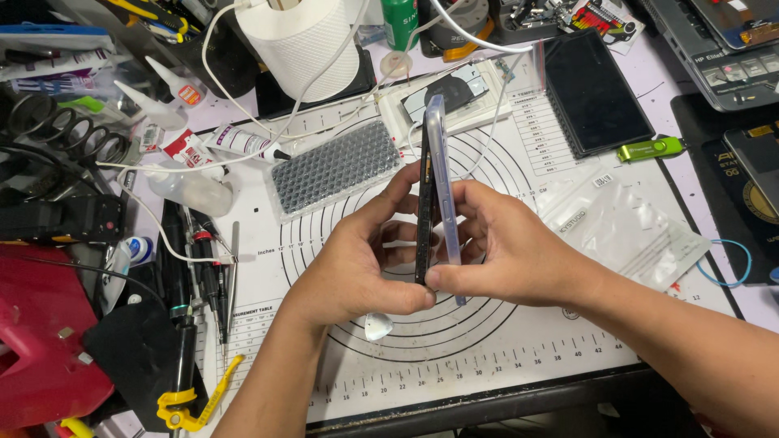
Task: The person uses a metal prying tool to separate the screen assembly from the smartphone frame, then removes the back cover to expose the internal components. The person places the separated parts on the workbench.
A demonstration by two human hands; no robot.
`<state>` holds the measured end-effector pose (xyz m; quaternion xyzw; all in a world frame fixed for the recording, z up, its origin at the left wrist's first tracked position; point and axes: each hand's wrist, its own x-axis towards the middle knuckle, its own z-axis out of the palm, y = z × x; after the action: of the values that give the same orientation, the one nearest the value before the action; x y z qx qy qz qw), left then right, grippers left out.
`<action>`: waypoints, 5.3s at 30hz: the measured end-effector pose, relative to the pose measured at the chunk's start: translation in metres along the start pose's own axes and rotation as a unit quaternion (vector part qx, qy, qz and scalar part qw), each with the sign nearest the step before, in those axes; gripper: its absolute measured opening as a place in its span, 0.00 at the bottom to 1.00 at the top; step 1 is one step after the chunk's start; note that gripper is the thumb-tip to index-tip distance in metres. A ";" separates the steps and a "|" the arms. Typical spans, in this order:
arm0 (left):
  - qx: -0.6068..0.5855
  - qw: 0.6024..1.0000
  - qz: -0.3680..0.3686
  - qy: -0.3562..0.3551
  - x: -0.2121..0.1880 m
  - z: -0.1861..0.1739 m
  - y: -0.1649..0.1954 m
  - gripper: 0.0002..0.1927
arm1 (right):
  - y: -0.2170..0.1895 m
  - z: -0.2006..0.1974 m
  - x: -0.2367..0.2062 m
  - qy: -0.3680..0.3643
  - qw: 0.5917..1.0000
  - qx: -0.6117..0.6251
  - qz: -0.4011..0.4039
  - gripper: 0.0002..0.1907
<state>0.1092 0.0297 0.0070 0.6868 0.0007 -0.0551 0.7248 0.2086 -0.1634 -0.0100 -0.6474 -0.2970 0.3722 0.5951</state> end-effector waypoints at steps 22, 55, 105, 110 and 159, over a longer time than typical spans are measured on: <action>0.008 0.999 0.002 0.045 -0.008 -0.002 0.004 0.61 | 0.025 -0.021 0.014 -0.062 0.996 0.058 0.004 0.39; -0.043 0.997 0.005 0.057 -0.006 -0.002 0.003 0.57 | 0.036 -0.030 0.014 -0.056 0.988 0.139 0.018 0.35; -0.403 0.906 0.070 0.109 0.009 0.010 -0.056 0.49 | -0.023 0.023 -0.020 -0.122 0.936 -0.152 -0.294 0.42; -0.474 0.876 0.030 0.083 0.009 0.010 -0.054 0.53 | -0.018 0.013 -0.012 -0.111 0.918 -0.227 -0.304 0.27; -0.422 0.907 -0.004 -0.014 0.000 0.025 -0.080 0.46 | -0.022 0.004 0.015 0.018 0.861 -0.440 -0.254 0.35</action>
<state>0.1007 0.0003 -0.0711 0.3163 0.0161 -0.0619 0.9465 0.2148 -0.1466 0.0099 -0.7510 -0.5730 0.0269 0.3271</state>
